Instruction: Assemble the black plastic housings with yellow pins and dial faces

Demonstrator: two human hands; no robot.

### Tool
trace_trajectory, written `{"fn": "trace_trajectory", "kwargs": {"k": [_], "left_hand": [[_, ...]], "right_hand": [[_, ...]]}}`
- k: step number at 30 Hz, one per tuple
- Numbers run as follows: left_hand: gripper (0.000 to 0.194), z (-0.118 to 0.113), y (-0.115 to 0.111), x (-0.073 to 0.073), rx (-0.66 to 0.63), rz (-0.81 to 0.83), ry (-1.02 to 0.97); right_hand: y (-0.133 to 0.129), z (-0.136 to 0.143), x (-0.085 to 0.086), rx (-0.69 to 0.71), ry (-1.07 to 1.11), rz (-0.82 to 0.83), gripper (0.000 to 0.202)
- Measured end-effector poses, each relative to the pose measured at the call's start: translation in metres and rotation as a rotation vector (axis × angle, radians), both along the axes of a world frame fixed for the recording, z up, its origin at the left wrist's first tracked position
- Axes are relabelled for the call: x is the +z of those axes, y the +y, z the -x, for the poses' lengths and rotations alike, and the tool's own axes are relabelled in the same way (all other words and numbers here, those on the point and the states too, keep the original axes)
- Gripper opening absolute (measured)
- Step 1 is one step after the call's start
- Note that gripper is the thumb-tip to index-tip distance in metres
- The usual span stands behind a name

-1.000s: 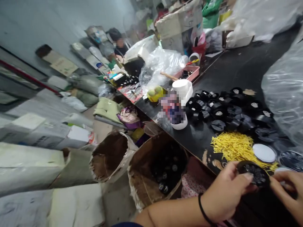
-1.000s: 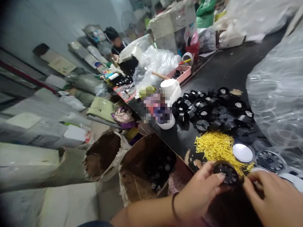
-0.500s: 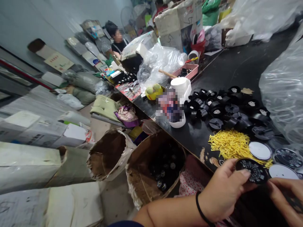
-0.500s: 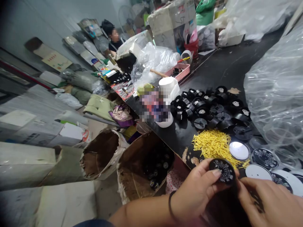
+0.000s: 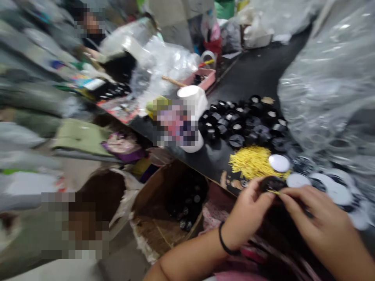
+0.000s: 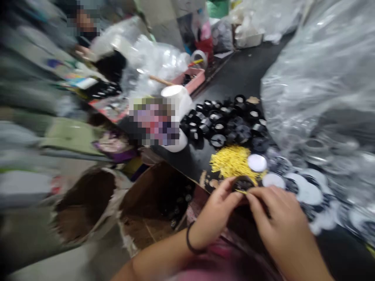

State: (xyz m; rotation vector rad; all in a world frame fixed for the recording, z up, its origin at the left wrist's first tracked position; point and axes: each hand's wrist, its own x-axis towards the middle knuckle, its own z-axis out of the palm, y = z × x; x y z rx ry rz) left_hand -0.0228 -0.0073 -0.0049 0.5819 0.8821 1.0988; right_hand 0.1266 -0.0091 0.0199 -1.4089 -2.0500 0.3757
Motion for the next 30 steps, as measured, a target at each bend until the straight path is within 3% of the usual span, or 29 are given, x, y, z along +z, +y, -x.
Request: {"fn": "trace_trajectory", "kwargs": {"k": [5, 16, 23, 26, 30], "left_hand": [[0.029, 0.000, -0.001, 0.003, -0.048, -0.045, 0.126], [0.018, 0.001, -0.010, 0.009, -0.048, -0.174, 0.277], [0.027, -0.002, -0.014, 0.016, 0.002, -0.235, 0.457], [0.033, -0.002, -0.016, 0.023, 0.006, -0.243, 0.482], [0.036, 0.001, -0.016, 0.027, -0.008, -0.260, 0.485]], "right_hand": [[0.002, 0.003, 0.009, -0.024, -0.035, 0.146, 0.017], [-0.007, -0.001, 0.016, -0.019, 0.117, 0.230, 0.017], [-0.011, 0.005, 0.020, -0.039, 0.119, 0.126, 0.022], [-0.014, 0.004, 0.012, -0.053, 0.132, 0.117, 0.024], [-0.021, -0.004, -0.011, -0.106, 0.095, 0.187, 0.029]]}}
